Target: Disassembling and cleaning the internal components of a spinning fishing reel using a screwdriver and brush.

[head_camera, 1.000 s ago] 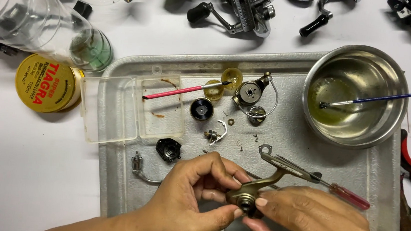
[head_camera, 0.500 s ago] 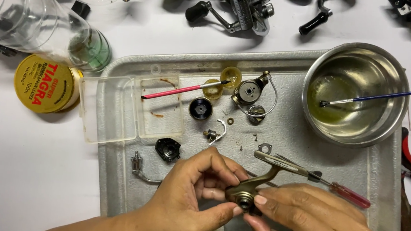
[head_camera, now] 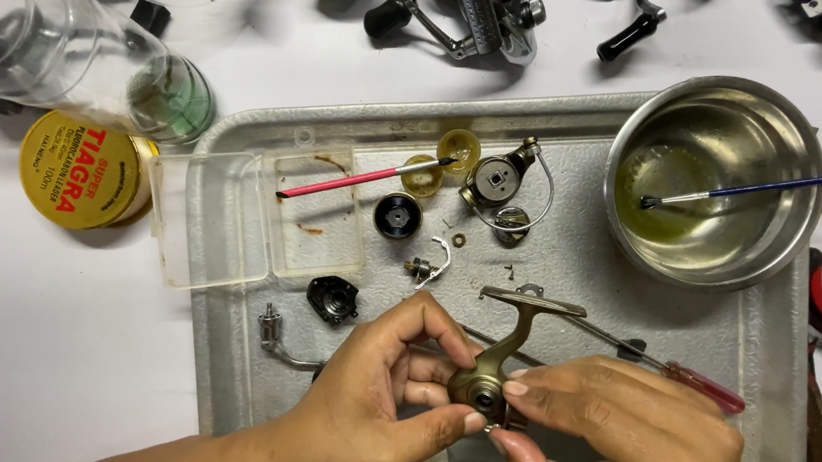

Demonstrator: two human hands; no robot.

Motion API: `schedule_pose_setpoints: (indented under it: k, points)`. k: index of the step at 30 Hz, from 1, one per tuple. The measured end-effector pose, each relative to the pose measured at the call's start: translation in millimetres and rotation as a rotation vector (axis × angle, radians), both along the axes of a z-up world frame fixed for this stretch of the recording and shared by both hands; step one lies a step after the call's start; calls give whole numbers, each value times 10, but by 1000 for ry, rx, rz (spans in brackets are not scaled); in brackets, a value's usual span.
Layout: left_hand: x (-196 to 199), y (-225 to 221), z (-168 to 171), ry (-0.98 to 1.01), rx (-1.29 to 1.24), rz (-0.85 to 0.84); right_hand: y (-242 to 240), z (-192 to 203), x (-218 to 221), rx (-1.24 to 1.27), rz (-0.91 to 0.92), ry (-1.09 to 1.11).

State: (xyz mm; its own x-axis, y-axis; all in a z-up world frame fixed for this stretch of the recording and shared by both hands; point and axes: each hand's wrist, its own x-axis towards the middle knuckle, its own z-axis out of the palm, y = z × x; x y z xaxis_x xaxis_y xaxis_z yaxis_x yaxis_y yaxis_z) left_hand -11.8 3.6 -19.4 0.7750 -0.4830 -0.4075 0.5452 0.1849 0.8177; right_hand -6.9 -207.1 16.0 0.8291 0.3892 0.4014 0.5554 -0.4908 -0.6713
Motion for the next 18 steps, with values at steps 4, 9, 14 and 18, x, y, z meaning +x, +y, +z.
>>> schedule_pose_setpoints:
  k: [4,9,14,18]
  points:
    - [14,0,12,-18,30,-15,-3,4,10,1,7,-2]
    - [14,-7,-14,-44,130,30,-12,25,14,-30,11,14]
    - [13,-9,-9,-16,125,65,-82,-55,-12,-4,22,73]
    - [31,-1,36,-14,134,80,-138,-119,-19,27,44,146]
